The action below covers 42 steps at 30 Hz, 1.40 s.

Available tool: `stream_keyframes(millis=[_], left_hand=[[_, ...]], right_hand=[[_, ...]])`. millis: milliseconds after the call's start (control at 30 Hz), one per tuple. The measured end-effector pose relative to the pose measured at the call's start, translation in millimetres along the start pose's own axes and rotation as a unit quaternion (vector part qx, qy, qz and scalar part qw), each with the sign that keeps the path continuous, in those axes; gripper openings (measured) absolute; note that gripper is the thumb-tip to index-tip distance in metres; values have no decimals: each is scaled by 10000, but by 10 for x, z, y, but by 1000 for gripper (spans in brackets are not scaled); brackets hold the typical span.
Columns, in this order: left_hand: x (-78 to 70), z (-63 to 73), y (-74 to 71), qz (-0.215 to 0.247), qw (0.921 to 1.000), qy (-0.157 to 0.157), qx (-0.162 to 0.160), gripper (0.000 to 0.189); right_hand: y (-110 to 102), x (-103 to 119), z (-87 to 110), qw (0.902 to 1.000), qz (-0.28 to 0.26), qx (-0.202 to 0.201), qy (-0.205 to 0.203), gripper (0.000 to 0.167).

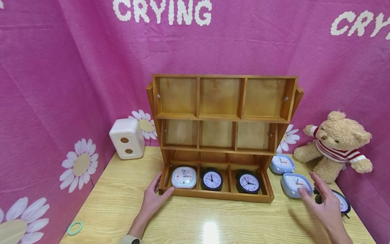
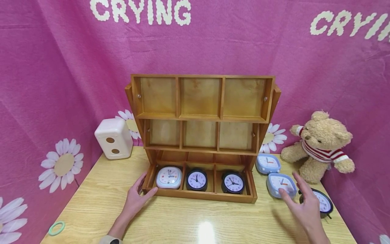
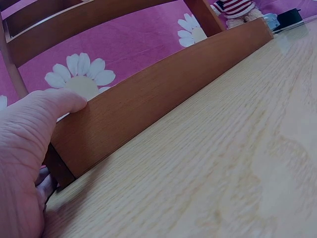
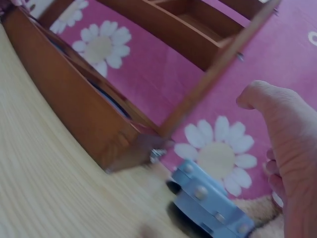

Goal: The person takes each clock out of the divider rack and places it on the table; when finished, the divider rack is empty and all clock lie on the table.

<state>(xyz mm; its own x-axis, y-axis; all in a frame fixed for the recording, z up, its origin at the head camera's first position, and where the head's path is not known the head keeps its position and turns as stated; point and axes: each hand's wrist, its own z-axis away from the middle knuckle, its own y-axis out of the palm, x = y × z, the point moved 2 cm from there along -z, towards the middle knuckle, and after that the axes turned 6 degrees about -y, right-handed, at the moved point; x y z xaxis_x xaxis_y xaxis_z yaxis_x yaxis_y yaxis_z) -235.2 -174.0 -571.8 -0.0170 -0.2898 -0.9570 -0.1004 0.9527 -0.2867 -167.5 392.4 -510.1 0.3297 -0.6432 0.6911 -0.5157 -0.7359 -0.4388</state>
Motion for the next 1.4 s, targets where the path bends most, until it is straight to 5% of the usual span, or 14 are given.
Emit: stream_keyframes(millis=[400, 700, 967, 1400], left_hand=[[-7, 6, -1, 50, 10000, 75, 12, 84], [-21, 9, -6, 129, 9999, 17, 70, 82], [-11, 0, -12, 119, 9999, 24, 78, 83], [14, -10, -8, 81, 10000, 2, -12, 83]], right_hand=[[478, 249, 41, 9960, -309, 585, -598, 83], [821, 316, 147, 9866, -414, 1461, -593, 92], [990, 174, 206, 9843, -302, 1738, -74, 93], [1085, 37, 269, 9847, -647, 1560, 427, 93]])
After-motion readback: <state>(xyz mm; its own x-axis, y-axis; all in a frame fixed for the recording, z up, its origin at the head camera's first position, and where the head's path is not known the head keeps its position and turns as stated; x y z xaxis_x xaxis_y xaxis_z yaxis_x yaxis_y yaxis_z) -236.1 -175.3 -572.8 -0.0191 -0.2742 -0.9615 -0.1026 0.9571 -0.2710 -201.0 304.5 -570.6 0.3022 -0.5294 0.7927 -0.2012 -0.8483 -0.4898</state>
